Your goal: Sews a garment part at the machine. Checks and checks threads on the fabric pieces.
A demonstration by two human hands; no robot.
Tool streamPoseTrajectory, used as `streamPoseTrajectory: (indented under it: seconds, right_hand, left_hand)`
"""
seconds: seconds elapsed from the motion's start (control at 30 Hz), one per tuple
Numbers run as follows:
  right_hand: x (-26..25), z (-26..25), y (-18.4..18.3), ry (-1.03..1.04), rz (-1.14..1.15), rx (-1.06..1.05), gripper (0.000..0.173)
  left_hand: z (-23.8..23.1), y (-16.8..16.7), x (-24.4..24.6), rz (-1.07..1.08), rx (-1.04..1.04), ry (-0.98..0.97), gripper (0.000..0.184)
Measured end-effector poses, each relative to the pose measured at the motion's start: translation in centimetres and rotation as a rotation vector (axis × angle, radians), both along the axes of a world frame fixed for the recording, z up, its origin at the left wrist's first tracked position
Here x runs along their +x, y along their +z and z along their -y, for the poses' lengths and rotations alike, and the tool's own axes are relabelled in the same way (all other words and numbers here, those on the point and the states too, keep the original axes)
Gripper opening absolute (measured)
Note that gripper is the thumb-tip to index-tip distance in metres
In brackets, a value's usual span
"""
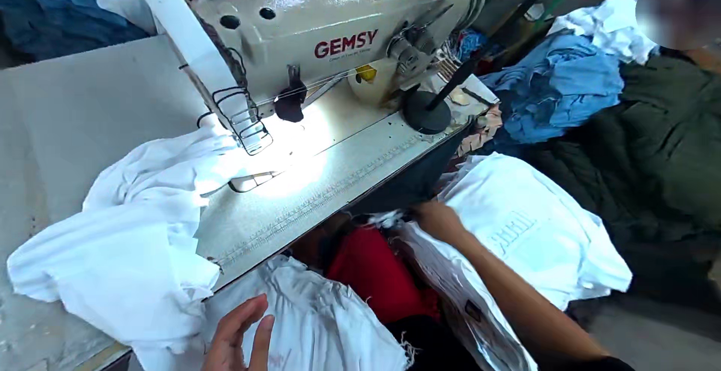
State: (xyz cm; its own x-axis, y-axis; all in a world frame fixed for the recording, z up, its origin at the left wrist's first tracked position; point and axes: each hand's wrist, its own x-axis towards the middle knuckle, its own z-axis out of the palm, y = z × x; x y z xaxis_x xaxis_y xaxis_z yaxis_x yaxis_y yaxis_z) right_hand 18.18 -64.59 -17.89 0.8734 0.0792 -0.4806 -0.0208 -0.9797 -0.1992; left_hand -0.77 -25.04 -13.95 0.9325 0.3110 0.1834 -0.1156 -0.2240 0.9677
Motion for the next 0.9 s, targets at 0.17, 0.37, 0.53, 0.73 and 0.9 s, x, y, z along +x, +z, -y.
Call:
streamPoseTrajectory:
  seconds: [0.17,0.37,0.53,0.73,0.9]
  right_hand:
    - [0.4,8.4,-0.8,-0.048,0.042,-0.169,0.056]
    - [-1.1,5.1,-1.7,-0.005,0.084,-0.187,0.022]
    - [-2.1,2.1,0.3,0.165,-0.092,-0.127,0.026]
    - [-3.2,-2.5,2.7,0.33,0.276,0.491,0.024]
    - [-4.6,-15.4,6.9,0.333,0.473,1.04,0.045]
  left_hand:
    - [0.4,0.9,1.1,0.02,0.066,0.042,0.022]
    - [-1.7,6.0,2.9,0.191,0.296,0.393,0.014]
    - [-3.6,8.3,6.5,0.073,0.695,0.564,0.03]
    - [-7.1,8.1,7.4,-0.288,0.791,0.578,0.033]
    - [-3.4,12.1,2.4,0.113,0.457,0.599,0.018]
